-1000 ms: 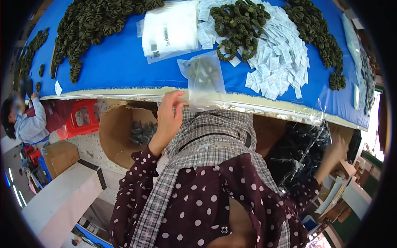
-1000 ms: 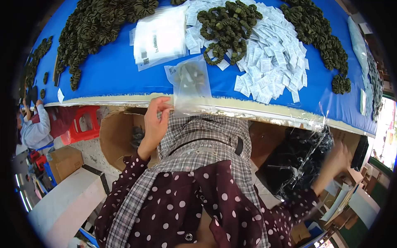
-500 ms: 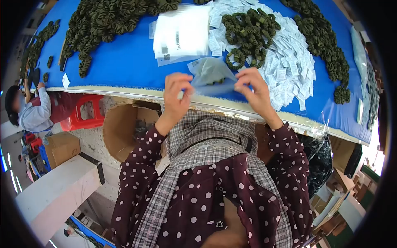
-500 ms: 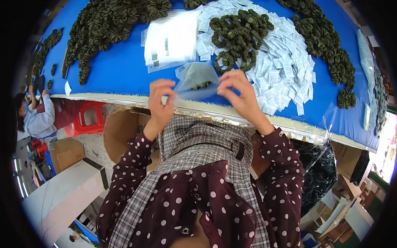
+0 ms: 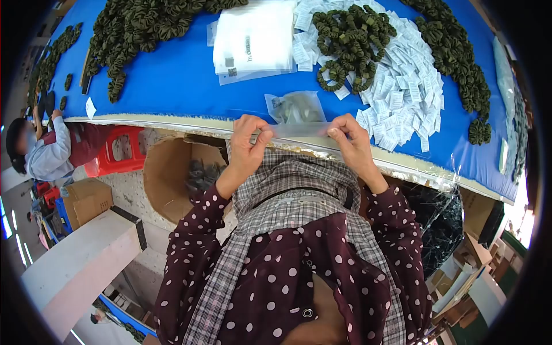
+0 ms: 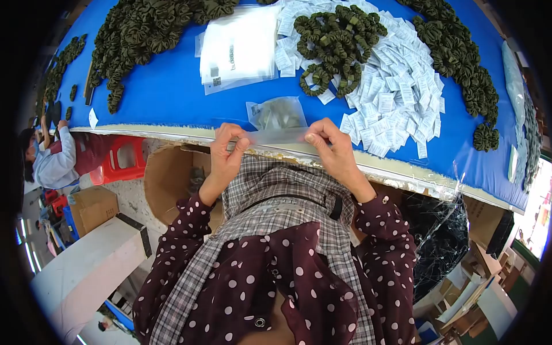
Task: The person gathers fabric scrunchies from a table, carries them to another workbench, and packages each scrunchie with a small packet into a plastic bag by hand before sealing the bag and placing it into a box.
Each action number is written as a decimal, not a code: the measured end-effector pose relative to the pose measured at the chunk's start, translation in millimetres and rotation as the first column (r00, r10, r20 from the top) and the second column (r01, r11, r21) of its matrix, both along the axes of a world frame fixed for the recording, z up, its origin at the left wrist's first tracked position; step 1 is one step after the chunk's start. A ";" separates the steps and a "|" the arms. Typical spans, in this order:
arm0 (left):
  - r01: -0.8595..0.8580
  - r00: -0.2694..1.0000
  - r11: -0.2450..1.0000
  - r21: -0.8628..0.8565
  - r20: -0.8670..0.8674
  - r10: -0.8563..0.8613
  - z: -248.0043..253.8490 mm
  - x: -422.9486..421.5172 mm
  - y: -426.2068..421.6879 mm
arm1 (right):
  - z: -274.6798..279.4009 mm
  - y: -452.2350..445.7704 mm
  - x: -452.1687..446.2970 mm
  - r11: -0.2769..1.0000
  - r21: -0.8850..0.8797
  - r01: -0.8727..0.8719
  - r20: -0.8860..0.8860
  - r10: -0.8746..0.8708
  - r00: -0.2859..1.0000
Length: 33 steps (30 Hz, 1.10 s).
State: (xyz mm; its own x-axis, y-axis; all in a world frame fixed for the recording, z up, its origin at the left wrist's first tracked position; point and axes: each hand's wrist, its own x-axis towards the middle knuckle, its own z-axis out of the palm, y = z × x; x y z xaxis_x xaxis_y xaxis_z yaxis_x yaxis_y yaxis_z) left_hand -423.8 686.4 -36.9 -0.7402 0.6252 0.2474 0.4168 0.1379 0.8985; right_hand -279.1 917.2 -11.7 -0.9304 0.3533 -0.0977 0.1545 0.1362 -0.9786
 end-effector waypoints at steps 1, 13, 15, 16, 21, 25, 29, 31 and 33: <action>-0.030 0.998 1.000 -0.007 0.049 0.030 -0.3 5.0 -0.8 | -1.7 -2.4 0.7 0.998 -0.061 0.018 0.039 -0.015 0.999; -0.276 0.961 0.913 -0.299 -0.057 0.272 1.9 33.7 14.1 | -7.0 -25.9 -11.9 0.979 -0.018 0.203 0.138 -0.199 0.970; -0.310 0.942 0.885 -0.347 -0.237 0.237 -6.4 37.4 18.5 | -4.8 -30.5 -13.2 0.962 0.225 0.154 0.241 -0.208 0.948; -0.329 0.922 0.870 -0.366 -0.324 0.213 -9.6 38.6 18.7 | -4.0 -32.4 -13.2 0.933 0.341 0.116 0.289 -0.222 0.931; -0.439 0.888 0.869 -0.228 -0.256 0.381 -18.0 44.8 14.7 | -19.3 -41.5 -7.0 0.733 0.589 0.341 -0.100 -0.352 0.931; -0.335 0.856 0.831 -0.443 -0.512 0.072 -5.9 61.4 35.5 | -20.0 -61.4 -3.0 0.457 0.883 0.108 -0.047 -0.144 0.989; -0.295 0.847 0.811 -0.505 -0.530 -0.022 -5.3 60.2 42.8 | -31.4 -59.0 -5.2 0.315 0.947 0.063 -0.031 -0.105 0.994; -0.254 0.889 0.811 -0.527 -0.458 -0.019 -10.3 65.1 39.5 | -39.3 -60.1 1.4 0.325 0.944 0.061 -0.018 -0.133 0.991; -0.109 0.972 0.974 -0.199 -0.226 0.062 -11.6 59.0 40.0 | -39.4 -63.5 3.8 0.294 0.956 -0.025 0.054 -0.090 0.994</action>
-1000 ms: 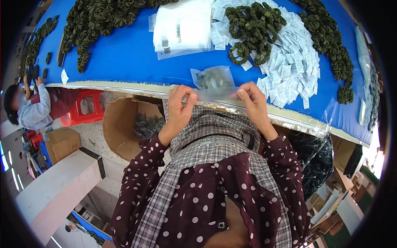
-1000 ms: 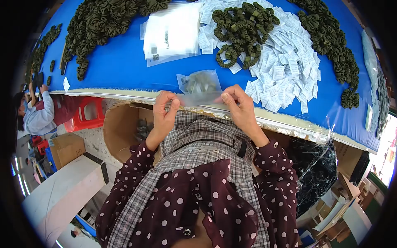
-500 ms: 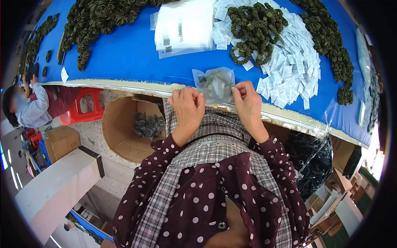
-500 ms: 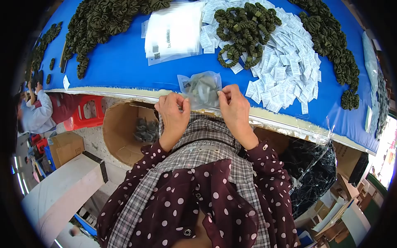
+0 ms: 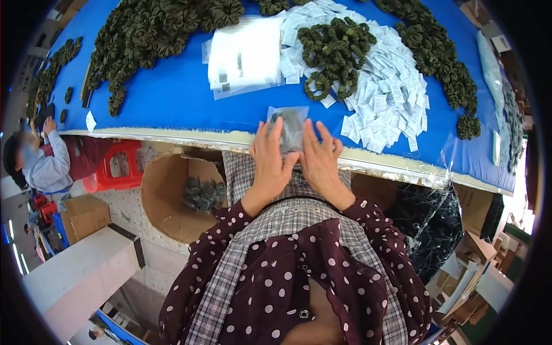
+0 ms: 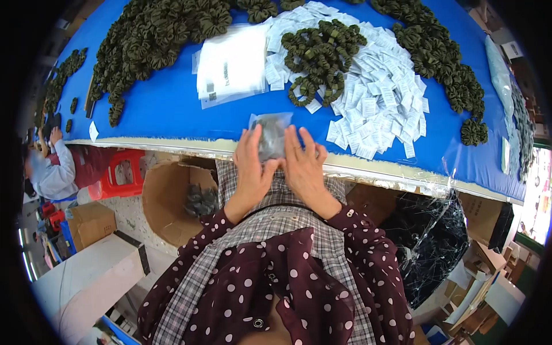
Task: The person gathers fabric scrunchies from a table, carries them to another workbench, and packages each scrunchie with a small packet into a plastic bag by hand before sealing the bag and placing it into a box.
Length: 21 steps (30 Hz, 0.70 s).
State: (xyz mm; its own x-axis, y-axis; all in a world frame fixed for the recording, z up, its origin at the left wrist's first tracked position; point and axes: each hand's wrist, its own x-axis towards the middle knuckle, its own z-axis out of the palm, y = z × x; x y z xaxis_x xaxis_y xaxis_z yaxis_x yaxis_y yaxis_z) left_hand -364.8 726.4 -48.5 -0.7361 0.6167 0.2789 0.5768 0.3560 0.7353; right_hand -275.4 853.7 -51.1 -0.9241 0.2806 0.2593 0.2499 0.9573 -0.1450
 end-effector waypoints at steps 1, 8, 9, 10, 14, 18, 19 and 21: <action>0.008 1.000 1.000 0.006 -0.010 -0.007 3.2 -1.7 -3.0 | 0.6 -4.8 -0.6 1.000 0.006 0.008 -0.010 -0.007 1.000; -0.446 0.895 0.888 0.108 0.034 0.445 38.3 -17.2 -122.9 | 17.0 -23.7 -7.2 0.883 -0.278 -0.377 -0.197 0.332 0.923; -0.548 0.836 0.836 -0.021 -0.056 0.546 30.7 -16.6 -148.5 | 15.4 -17.4 -5.3 0.903 -0.244 -0.353 -0.227 0.301 0.926; -0.642 0.766 0.754 -0.139 -0.157 0.624 14.8 -14.3 -174.7 | 12.0 -6.9 0.0 0.922 -0.211 -0.324 -0.256 0.267 0.929; -0.605 0.795 0.728 -0.322 -0.200 0.573 -94.7 0.4 -247.4 | 1.9 55.1 22.0 0.995 -0.019 0.101 -0.214 -0.103 0.971; -0.400 0.745 0.879 -0.260 0.466 0.477 -96.0 28.8 -187.2 | 28.3 108.7 39.9 0.959 0.102 0.265 -0.078 -0.258 0.963; -0.386 0.661 0.903 -0.186 0.628 0.412 -90.6 28.0 -170.1 | 26.2 112.9 38.3 0.958 0.101 0.269 -0.079 -0.262 0.962; -0.414 0.417 0.910 -0.021 0.884 0.210 -84.5 31.2 -137.6 | 21.5 118.5 36.5 0.969 0.084 0.234 -0.067 -0.229 0.971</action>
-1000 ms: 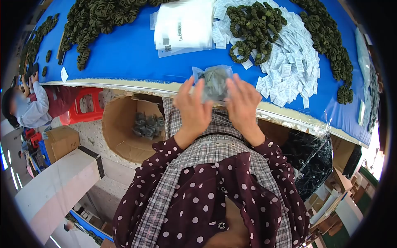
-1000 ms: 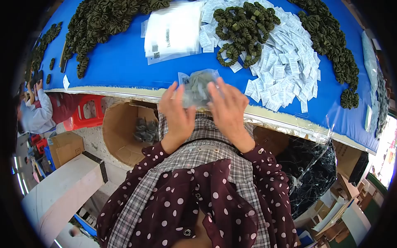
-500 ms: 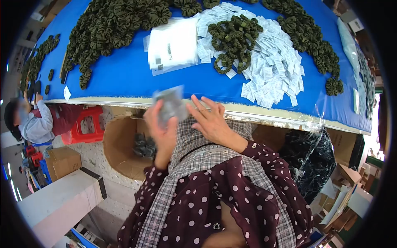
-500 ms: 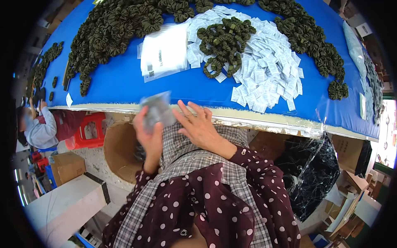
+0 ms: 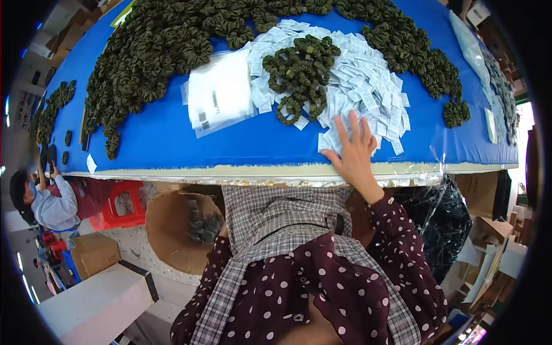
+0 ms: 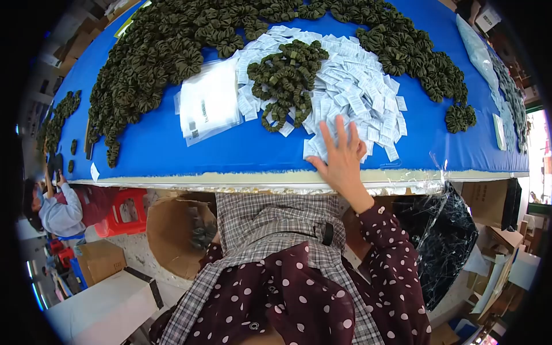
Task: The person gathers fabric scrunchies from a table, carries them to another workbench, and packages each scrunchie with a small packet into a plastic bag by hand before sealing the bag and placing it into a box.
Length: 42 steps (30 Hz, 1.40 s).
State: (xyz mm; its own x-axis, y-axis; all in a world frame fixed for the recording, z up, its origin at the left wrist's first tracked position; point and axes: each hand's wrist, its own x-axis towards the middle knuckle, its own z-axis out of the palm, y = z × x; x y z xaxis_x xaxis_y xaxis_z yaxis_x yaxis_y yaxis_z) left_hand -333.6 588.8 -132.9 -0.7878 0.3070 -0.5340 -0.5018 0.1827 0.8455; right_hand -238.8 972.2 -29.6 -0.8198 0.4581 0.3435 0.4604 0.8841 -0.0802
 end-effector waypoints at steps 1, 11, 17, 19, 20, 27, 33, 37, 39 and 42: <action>-0.045 0.990 0.989 0.139 0.138 0.026 3.6 0.8 15.2 | -2.8 1.9 -0.7 1.000 -0.012 -0.018 0.006 0.018 1.000; -0.110 0.611 0.518 0.849 0.468 -0.639 -41.4 -136.4 42.0 | -2.8 10.6 -1.5 0.992 -0.130 0.001 0.158 0.020 0.987; -0.329 0.763 0.299 0.896 0.439 -0.475 -120.7 -75.7 14.5 | 2.0 12.9 -0.9 0.987 -0.158 0.003 0.199 0.029 0.980; -0.374 0.761 0.389 0.842 0.518 -0.389 -120.2 -64.3 18.2 | 6.8 11.3 -0.9 0.987 -0.162 -0.009 0.187 0.040 0.982; -0.372 0.767 0.423 0.826 0.531 -0.360 -119.3 -62.8 18.8 | 5.5 12.1 -4.5 0.988 -0.152 -0.003 0.178 0.031 0.984; -0.118 0.812 0.771 0.625 0.508 -0.288 -97.7 -90.7 -13.1 | 9.5 -1.3 -8.0 0.993 -0.107 0.043 0.148 -0.027 0.989; 0.859 0.470 0.511 0.040 0.335 -0.816 33.7 -209.4 -82.2 | 8.6 -14.3 -3.5 0.995 -0.018 0.100 0.072 -0.099 0.992; 0.758 0.614 0.633 -0.156 -0.158 -0.774 204.7 -298.1 -31.9 | 3.6 -13.2 -4.4 0.994 -0.012 0.110 0.026 -0.110 0.994; 0.414 0.574 0.875 -0.252 -0.674 -0.465 221.2 -353.5 10.1 | 0.2 -13.4 -8.9 0.996 -0.011 0.093 0.013 -0.093 0.996; -0.113 0.040 0.929 -0.352 -0.936 -0.349 206.0 -465.4 77.0 | 1.3 -14.0 -5.1 0.993 0.005 0.121 0.042 -0.121 0.992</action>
State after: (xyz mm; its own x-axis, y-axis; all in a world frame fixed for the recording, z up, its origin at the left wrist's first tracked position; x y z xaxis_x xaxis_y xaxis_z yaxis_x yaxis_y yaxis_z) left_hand -799.0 665.9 73.1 -0.5961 0.4966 0.6309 0.7988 0.4463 0.4035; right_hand -243.9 958.2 -28.3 -0.7720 0.5543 0.3111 0.5672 0.8217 -0.0564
